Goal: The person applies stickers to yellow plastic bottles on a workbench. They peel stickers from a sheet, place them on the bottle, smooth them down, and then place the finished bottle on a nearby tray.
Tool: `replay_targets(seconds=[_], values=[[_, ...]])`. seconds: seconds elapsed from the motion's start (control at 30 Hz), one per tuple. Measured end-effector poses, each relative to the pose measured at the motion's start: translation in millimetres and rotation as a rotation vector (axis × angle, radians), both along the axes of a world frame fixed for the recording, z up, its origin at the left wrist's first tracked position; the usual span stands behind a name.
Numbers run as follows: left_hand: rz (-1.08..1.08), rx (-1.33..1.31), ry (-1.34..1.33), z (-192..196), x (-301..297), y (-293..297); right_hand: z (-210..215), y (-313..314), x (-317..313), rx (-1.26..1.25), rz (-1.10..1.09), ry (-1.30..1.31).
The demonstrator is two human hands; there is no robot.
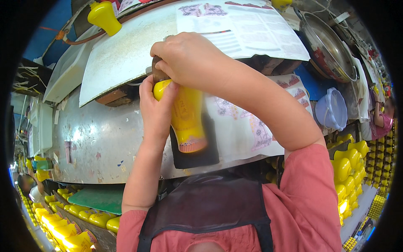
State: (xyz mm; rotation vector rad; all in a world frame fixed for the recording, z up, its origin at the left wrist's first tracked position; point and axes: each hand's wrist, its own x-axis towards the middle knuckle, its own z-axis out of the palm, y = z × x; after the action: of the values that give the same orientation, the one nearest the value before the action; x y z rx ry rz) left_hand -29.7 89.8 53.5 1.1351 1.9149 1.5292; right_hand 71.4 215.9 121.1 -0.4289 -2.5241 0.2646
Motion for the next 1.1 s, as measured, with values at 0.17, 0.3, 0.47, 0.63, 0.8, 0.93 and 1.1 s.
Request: replay_targets(seconds=[0.17, 0.3, 0.47, 0.63, 0.8, 0.93, 1.1], values=[[0.014, 0.036, -0.213, -8, -7, 14, 5, -1, 11, -0.146, -0.044, 0.093], [0.001, 0.085, -0.301, -19, -11, 18, 6, -8, 32, -0.310, -0.097, 0.181], [-0.010, 0.163, -0.422, -17, -5, 15, -10, -13, 36, -0.261, -0.162, 0.165], [-0.027, 0.084, -0.181, -7, -3, 12, -16, -7, 37, -0.187, -0.214, 0.127], [-0.038, 0.097, -0.432, -6, -9, 18, -18, -20, 52, 0.031, -0.250, 0.209], [-0.048, 0.108, -0.508, -4, -11, 17, -27, -50, 72, 0.277, 0.038, 0.236], [-0.049, 0.164, -0.650, 0, -12, 17, -44, -85, 79, 0.275, 0.248, 0.172]])
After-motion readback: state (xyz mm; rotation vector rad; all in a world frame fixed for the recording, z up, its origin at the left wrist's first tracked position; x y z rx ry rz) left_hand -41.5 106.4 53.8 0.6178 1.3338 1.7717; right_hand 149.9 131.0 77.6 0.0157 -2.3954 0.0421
